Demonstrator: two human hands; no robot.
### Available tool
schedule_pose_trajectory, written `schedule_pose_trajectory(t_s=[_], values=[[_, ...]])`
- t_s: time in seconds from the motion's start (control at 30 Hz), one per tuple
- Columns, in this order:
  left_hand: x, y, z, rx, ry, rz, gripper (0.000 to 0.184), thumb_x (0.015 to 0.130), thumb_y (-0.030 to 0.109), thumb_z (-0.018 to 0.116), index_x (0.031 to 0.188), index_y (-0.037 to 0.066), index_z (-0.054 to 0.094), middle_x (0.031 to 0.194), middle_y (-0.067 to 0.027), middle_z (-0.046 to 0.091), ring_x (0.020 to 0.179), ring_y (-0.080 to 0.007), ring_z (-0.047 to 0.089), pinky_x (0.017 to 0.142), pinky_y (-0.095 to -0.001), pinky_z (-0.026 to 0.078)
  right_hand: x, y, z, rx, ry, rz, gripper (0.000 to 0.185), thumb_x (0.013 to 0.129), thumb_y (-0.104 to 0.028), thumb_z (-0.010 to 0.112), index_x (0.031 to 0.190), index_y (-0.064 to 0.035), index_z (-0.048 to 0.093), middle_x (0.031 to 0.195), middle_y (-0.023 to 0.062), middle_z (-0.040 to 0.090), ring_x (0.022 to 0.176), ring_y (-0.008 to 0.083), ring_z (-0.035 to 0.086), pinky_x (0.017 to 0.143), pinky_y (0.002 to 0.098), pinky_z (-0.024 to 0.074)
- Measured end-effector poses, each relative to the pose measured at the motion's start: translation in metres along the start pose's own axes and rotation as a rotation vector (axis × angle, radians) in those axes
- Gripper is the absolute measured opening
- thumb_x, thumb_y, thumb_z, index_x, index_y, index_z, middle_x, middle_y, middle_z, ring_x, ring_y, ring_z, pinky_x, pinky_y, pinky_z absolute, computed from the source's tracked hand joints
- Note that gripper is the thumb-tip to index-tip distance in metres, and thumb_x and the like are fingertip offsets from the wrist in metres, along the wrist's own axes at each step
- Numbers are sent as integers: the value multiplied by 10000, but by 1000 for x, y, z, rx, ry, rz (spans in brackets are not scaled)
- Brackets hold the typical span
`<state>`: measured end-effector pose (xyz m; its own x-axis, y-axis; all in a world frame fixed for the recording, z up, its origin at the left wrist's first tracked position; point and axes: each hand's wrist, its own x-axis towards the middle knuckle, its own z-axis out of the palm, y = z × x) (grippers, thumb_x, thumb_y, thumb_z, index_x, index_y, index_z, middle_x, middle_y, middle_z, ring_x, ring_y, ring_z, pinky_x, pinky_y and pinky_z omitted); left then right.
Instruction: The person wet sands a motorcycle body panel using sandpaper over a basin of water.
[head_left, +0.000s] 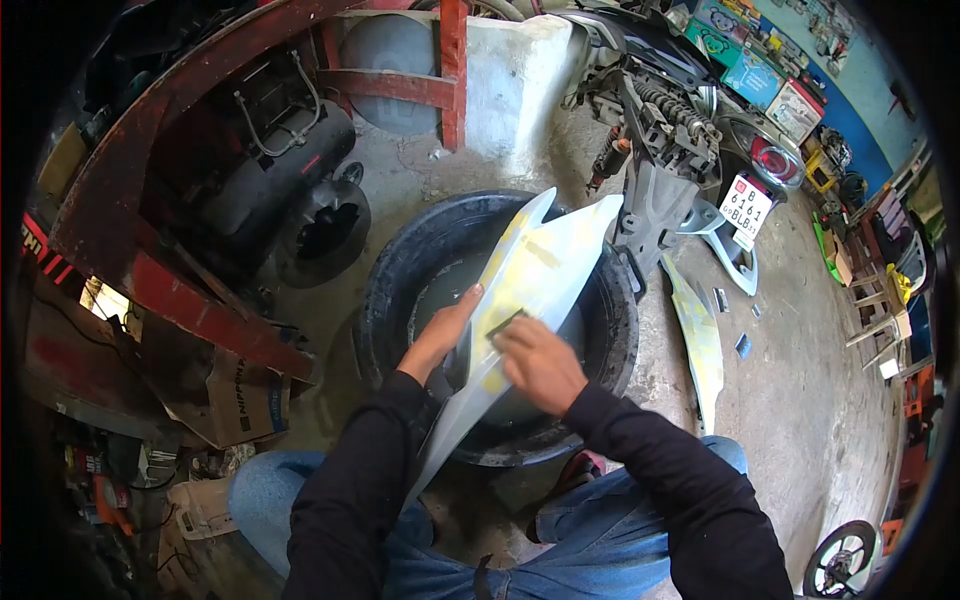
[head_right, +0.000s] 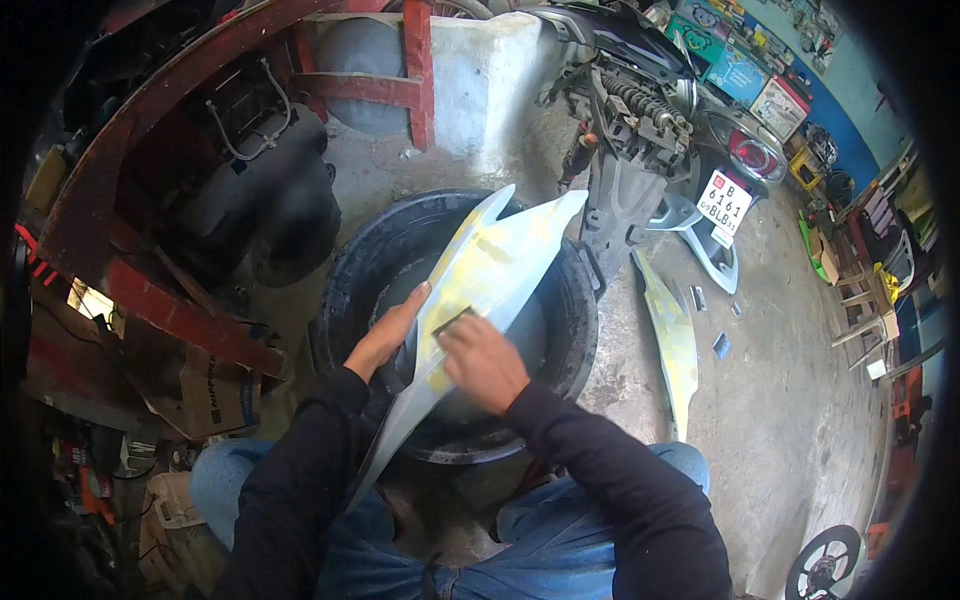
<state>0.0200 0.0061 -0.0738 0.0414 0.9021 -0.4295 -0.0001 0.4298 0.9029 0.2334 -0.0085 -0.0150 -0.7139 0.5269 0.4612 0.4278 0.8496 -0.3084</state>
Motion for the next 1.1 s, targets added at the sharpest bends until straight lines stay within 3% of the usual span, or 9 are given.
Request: schedule_pose_trajectory(t_s=[0.1, 0.3, 0.43, 0.5, 0.57, 0.63, 0.77, 0.9, 1.1], values=[[-3, 2, 3, 49, 23, 50, 867, 1014, 672, 403, 1400, -93, 536, 1407, -237, 568, 1296, -284, 533, 1119, -362, 373, 15, 41, -9, -61, 21, 198, 278, 843, -74, 629, 1096, 29, 683, 1081, 185, 651, 1029, 348, 620, 939, 436, 504], [-3, 4, 4, 43, 41, 30, 874, 1014, 672, 405, 1402, -101, 529, 1409, -246, 562, 1295, -287, 533, 1119, -361, 374, 8, 15, 2, -14, 11, -83, 268, 819, -121, 642, 1041, 19, 690, 1031, 151, 645, 1065, 329, 588, 955, 429, 482], [-2, 7, 2, 65, 22, 40, 871, 1014, 671, 407, 1398, -100, 533, 1403, -244, 569, 1292, -285, 537, 1117, -360, 374, 10, 21, 7, -11, 33, 223, 269, 822, -118, 660, 1046, 26, 694, 1021, 158, 636, 1090, 342, 578, 961, 413, 487], [-6, 6, 4, -62, -8, -4, 869, 1011, 672, 415, 1399, -96, 535, 1397, -238, 576, 1286, -281, 542, 1112, -357, 379, 2, -11, 6, -50, 23, -119, 262, 831, -121, 656, 1045, 25, 694, 1044, 168, 641, 1079, 353, 584, 952, 424, 489], [-3, 3, 7, -25, 35, 24, 854, 1010, 656, 435, 1356, -114, 562, 1363, -245, 599, 1264, -272, 558, 1087, -351, 395, 1, 7, 7, -34, 31, -92, 267, 828, -126, 665, 1051, 17, 698, 1064, 158, 648, 1092, 349, 587, 983, 426, 479], [2, -5, 8, 16, 79, 45, 841, 1010, 641, 456, 1313, -132, 589, 1329, -251, 622, 1242, -262, 573, 1062, -346, 411, 12, 36, 1, 54, 63, 345, 284, 819, -126, 677, 1070, 3, 704, 1076, 136, 651, 1133, 334, 581, 1044, 429, 460], [-5, 2, 7, -28, 67, 43, 852, 1008, 646, 454, 1328, -136, 574, 1353, -244, 610, 1242, -259, 572, 1069, -339, 404, 6, -4, 8, -98, 22, -82, 270, 845, -104, 645, 1079, 22, 693, 1065, 163, 655, 1085, 337, 596, 980, 422, 489], [-2, 1, 11, 12, 117, 109, 854, 1000, 657, 458, 1317, -126, 589, 1342, -258, 616, 1246, -266, 572, 1063, -345, 409, 12, 42, -1, -66, 83, 240, 298, 801, -118, 682, 1072, 4, 697, 1048, 129, 653, 1111, 308, 590, 1007, 413, 482], [-3, 2, 7, 74, 121, 52, 872, 991, 680, 442, 1262, -127, 628, 1294, -281, 639, 1227, -289, 591, 1058, -354, 412, 0, 24, -13, -18, -7, -99, 230, 846, -129, 641, 1011, 15, 711, 1077, 155, 680, 1082, 326, 611, 977, 414, 495]])
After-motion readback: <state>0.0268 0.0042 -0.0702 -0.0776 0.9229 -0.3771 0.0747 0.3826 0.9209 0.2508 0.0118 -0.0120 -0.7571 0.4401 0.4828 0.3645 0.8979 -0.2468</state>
